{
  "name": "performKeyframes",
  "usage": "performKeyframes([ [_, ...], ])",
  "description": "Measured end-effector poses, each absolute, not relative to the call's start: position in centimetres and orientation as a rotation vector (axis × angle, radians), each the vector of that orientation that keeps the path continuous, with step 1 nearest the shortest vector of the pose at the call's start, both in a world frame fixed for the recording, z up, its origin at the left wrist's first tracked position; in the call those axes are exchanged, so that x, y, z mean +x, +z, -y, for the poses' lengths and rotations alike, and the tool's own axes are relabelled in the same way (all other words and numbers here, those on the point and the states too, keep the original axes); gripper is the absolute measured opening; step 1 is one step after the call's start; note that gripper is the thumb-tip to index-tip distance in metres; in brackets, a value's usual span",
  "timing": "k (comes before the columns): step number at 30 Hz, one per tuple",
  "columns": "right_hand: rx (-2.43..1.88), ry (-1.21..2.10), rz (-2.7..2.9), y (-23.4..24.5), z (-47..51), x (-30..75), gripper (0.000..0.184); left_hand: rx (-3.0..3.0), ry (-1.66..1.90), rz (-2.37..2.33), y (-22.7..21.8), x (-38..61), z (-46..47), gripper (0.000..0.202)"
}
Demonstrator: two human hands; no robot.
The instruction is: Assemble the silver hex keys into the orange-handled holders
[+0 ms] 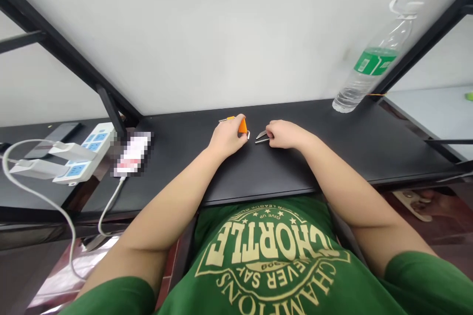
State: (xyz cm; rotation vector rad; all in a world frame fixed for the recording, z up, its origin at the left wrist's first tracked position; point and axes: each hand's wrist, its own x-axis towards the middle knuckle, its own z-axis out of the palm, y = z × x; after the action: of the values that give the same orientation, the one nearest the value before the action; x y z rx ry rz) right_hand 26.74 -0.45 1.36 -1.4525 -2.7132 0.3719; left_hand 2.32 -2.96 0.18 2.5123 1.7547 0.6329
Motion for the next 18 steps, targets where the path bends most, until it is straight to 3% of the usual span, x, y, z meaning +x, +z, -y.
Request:
performKeyframes([
  [8, -1.154, 0.501, 2.35, 1.36, 0.02, 27.51, 0.005, 2.493, 0.654, -1.734, 0.13, 2.17, 2.9, 0.038],
  [18, -1.019, 0.544, 2.344, 1.61, 0.42, 27.07, 0.006, 2.498, 0.624, -1.736, 0.48, 2.38, 3.18, 0.029],
])
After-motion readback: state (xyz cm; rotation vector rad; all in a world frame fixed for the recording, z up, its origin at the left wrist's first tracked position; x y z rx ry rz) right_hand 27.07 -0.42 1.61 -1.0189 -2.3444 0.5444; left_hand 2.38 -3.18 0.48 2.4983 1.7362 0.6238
